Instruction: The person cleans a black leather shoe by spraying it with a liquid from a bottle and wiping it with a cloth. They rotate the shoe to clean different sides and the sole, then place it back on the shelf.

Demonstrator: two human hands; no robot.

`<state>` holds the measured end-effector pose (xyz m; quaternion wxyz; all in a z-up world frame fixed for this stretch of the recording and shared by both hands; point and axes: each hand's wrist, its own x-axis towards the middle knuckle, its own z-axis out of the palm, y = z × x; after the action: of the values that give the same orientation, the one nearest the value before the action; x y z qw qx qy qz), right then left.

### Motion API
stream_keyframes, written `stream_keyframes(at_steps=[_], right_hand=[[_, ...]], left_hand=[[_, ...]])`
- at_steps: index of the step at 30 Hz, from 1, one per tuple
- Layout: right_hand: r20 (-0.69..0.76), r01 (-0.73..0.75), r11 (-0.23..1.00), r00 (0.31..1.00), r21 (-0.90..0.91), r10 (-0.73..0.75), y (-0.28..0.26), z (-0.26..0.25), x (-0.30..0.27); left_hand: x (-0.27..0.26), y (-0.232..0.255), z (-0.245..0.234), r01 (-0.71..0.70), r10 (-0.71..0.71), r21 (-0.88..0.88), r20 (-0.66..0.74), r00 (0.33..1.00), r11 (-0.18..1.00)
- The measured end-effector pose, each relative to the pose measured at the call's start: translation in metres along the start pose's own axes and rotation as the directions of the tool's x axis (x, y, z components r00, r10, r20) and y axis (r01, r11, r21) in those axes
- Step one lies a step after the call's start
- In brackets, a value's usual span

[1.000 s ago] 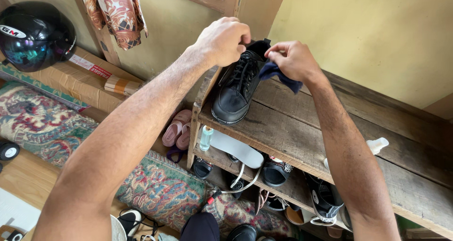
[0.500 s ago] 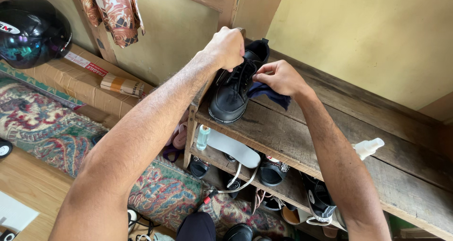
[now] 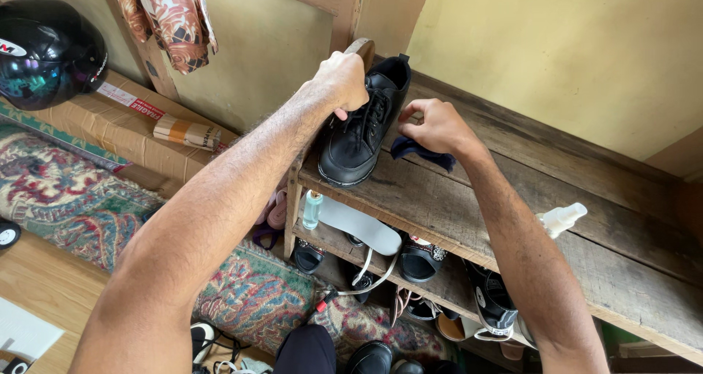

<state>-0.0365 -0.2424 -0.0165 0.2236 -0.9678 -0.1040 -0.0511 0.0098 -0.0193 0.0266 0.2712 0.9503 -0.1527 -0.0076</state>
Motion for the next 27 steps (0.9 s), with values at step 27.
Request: stream_keyframes(at_steps=[27], right_hand=[[0.0,-0.003,0.997,1.0,-0.073,0.003,-0.037,-0.013,-0.065]], left_hand=[[-0.103,-0.016,-0.015,0.132,-0.149,-0.589,0.019,0.989,0.798]])
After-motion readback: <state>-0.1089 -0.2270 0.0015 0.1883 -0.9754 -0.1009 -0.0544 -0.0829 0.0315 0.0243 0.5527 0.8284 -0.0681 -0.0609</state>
